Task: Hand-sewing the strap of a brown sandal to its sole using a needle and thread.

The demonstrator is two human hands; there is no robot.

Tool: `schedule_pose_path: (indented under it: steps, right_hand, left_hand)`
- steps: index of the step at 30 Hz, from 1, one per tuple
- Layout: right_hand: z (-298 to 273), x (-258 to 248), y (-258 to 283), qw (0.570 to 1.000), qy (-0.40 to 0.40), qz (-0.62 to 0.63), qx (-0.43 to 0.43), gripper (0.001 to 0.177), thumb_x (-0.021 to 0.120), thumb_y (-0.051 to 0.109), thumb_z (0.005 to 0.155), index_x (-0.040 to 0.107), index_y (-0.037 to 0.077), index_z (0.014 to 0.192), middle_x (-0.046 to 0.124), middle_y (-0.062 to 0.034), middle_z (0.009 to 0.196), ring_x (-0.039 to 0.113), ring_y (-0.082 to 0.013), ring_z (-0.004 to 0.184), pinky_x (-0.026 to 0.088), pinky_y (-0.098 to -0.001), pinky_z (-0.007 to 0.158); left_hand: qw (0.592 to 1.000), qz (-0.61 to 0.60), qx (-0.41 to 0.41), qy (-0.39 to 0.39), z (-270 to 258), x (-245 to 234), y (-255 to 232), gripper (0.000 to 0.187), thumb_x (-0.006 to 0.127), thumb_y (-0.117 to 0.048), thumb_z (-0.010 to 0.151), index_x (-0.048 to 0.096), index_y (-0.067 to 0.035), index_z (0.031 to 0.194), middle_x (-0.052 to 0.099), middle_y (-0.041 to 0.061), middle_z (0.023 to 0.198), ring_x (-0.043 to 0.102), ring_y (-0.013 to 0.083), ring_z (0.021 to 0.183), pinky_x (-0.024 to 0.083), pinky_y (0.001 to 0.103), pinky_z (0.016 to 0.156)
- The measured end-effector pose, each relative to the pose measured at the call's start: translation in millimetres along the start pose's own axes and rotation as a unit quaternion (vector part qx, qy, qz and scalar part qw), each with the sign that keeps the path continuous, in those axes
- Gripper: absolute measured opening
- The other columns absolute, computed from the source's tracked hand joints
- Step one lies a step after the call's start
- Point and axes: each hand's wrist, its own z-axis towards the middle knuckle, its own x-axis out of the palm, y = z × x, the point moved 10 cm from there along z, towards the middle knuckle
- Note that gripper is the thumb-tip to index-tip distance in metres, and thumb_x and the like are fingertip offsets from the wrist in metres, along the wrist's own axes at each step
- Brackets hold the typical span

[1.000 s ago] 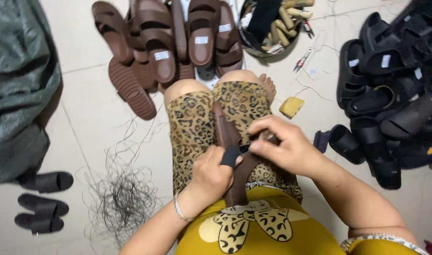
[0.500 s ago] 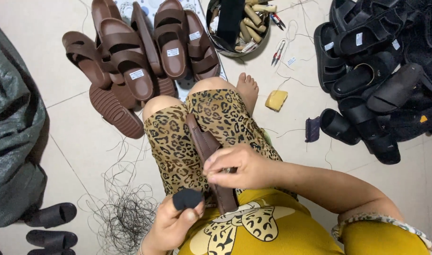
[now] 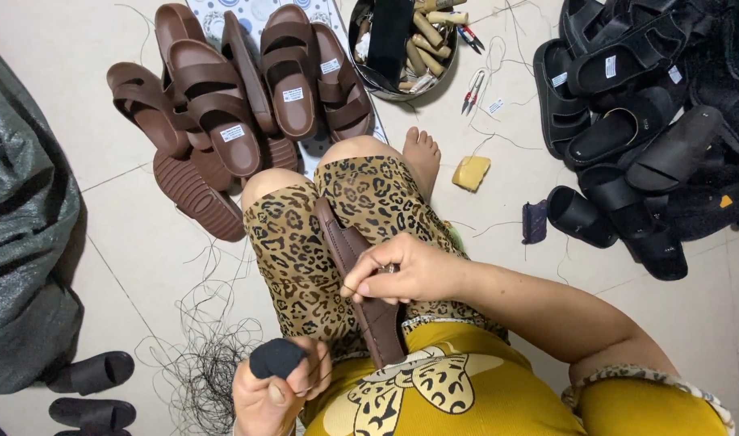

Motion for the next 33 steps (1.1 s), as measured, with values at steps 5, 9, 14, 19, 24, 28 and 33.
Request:
schedule_pose_path:
  steps: [5,9,14,19,24,28,33]
  right_hand:
    - [-5,29,8,0.984,0.03,-0.169,-0.039,0.026,0.064,0.02,0.097,0.075,0.01,0.118,0.079,-0.0085,0.108,0.076,-0.0167,0.094,0.062,-0.0278,0.095]
    - [15,9,-20,0.764,0.072,-0.64,0.009,0.02,0.049,0.015,0.101,0.066,0.012,0.092,0.064,-0.0015,0.084,0.061,-0.016,0.073,0.053,-0.0313,0.067]
    - [-96,-274,-51,0.608,-0.487,-0.626,-0.032,0.016,0.06,0.024,0.11,0.074,0.018,0.112,0.072,-0.0067,0.104,0.064,-0.0306,0.084,0.046,-0.0465,0.066]
    - [-134,-205,29,0.677,-0.431,-0.579,-0.147,0.025,0.071,-0.004,0.103,0.075,-0.006,0.128,0.073,-0.0224,0.124,0.062,-0.039,0.116,0.048,-0.0481,0.107]
    - [-60,-70,22,0.888,-0.191,-0.406,-0.099,0.029,0.073,0.019,0.091,0.069,0.012,0.118,0.077,-0.0159,0.109,0.072,-0.0325,0.108,0.056,-0.0422,0.098]
    - [-67,-43,-5,0.866,-0.046,-0.496,0.04,0.032,0.066,0.029,0.094,0.071,0.021,0.125,0.082,-0.0031,0.1,0.079,-0.0261,0.093,0.064,-0.0433,0.077]
    - [-66,-14,45,0.943,0.0,-0.305,-0.133,0.021,0.058,0.022,0.098,0.073,0.008,0.096,0.065,-0.0097,0.104,0.067,-0.024,0.092,0.052,-0.0338,0.078]
  left_hand:
    - [0.999,-0.003,0.005,0.052,27,35,-14,0.035,0.066,-0.024,0.106,0.06,0.011,0.109,0.042,0.006,0.075,0.034,0.0167,0.06,0.032,0.03,0.047]
    - [0.989,0.126,0.071,0.013,50,41,-25,0.029,0.057,-0.027,0.105,0.056,-0.001,0.091,0.048,0.004,0.07,0.043,0.0143,0.052,0.038,0.028,0.048]
    - [0.882,0.463,-0.05,-0.077,47,-22,16,0.047,0.053,-0.037,0.101,0.057,-0.003,0.134,0.054,-0.005,0.067,0.051,0.0066,0.053,0.046,0.021,0.048]
    - [0.804,0.473,-0.338,0.125,6,-50,79,0.053,0.059,-0.046,0.104,0.04,-0.018,0.064,0.035,-0.009,0.054,0.037,0.0036,0.051,0.027,0.027,0.049]
    - [0.964,0.225,-0.114,0.085,73,12,15,0.03,0.046,-0.01,0.106,0.069,0.004,0.116,0.049,-0.002,0.044,0.038,0.0063,0.042,0.038,0.02,0.048]
    - [0.793,0.563,0.233,-0.023,101,10,-28,0.021,0.066,-0.006,0.095,0.078,-0.006,0.112,0.081,0.009,0.089,0.078,0.0239,0.073,0.06,0.032,0.06]
    - [0.735,0.578,0.344,-0.086,133,36,-96,0.04,0.043,-0.022,0.109,0.067,0.007,0.095,0.071,0.014,0.084,0.066,0.0256,0.075,0.054,0.035,0.068]
